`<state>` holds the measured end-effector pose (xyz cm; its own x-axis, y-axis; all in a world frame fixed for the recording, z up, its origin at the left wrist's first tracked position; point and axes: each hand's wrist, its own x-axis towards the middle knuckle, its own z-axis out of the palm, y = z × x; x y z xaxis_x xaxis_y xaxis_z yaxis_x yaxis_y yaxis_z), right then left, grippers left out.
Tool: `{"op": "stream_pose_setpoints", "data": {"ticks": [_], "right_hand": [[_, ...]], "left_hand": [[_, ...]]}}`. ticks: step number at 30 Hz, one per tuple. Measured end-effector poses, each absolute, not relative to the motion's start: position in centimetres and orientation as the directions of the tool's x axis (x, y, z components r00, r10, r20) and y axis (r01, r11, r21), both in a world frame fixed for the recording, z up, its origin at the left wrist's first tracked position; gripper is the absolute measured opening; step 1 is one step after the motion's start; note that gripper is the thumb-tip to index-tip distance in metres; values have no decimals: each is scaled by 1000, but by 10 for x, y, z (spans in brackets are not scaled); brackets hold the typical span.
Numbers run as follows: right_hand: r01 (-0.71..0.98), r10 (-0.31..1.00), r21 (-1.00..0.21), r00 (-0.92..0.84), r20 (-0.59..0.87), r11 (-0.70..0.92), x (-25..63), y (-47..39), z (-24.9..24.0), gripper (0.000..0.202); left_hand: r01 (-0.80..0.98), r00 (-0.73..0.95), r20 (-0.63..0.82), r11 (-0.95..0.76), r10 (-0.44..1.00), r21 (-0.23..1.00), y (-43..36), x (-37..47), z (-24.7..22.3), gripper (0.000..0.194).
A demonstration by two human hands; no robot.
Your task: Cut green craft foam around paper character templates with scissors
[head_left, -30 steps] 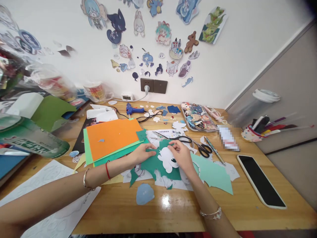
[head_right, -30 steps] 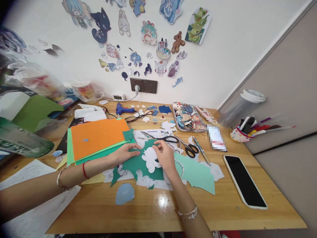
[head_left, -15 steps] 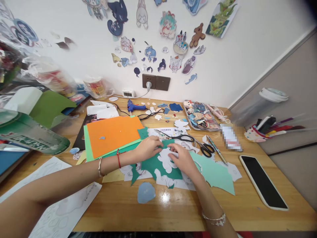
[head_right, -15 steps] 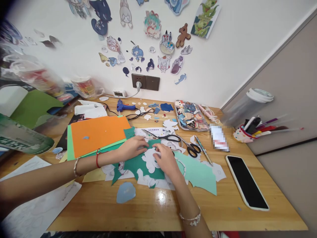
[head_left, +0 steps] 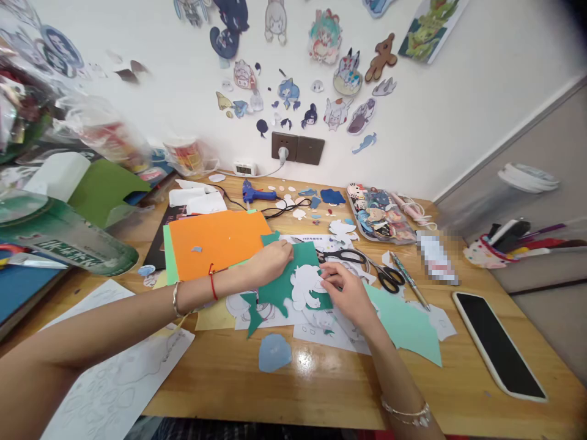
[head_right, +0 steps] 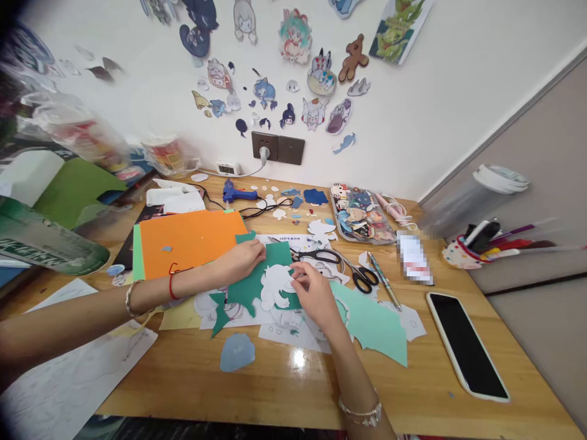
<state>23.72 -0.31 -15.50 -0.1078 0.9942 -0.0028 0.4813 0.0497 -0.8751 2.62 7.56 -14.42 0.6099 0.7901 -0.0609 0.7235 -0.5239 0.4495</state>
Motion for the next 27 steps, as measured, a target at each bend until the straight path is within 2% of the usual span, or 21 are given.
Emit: {"op": "stream_pose_setpoints", "data": {"ticks": [6, 10, 14, 19, 24, 27], "right_hand": [[402, 985, -914, -171, -13, 58, 238, -2, -154, 31], [393, 985, -917, -171, 4, 72, 241, -3, -152, 30], [445, 989, -889, -143, 46, 106, 234, -4, -158, 26], [548, 980, -813, -141, 141, 196, 225, -2, -166, 15], [600, 969, -760, -140, 205, 248, 225, 1, -171, 10], [612, 964, -746, -135, 228, 262, 226, 2, -171, 11]], "left_hand": [[679, 657, -177, -472, 733, 562, 69, 20, -136, 27], [679, 671, -197, -486, 715, 550, 67, 20, -134, 26], [716, 649, -130, -544, 749, 438, 69, 16, -139, 27], [679, 708, -43, -662, 705, 317, 61, 10, -142, 24], [632, 738, 62, -721, 672, 284, 46, 7, -137, 18], [594, 750, 125, -745, 649, 303, 37, 5, -136, 22]]}}
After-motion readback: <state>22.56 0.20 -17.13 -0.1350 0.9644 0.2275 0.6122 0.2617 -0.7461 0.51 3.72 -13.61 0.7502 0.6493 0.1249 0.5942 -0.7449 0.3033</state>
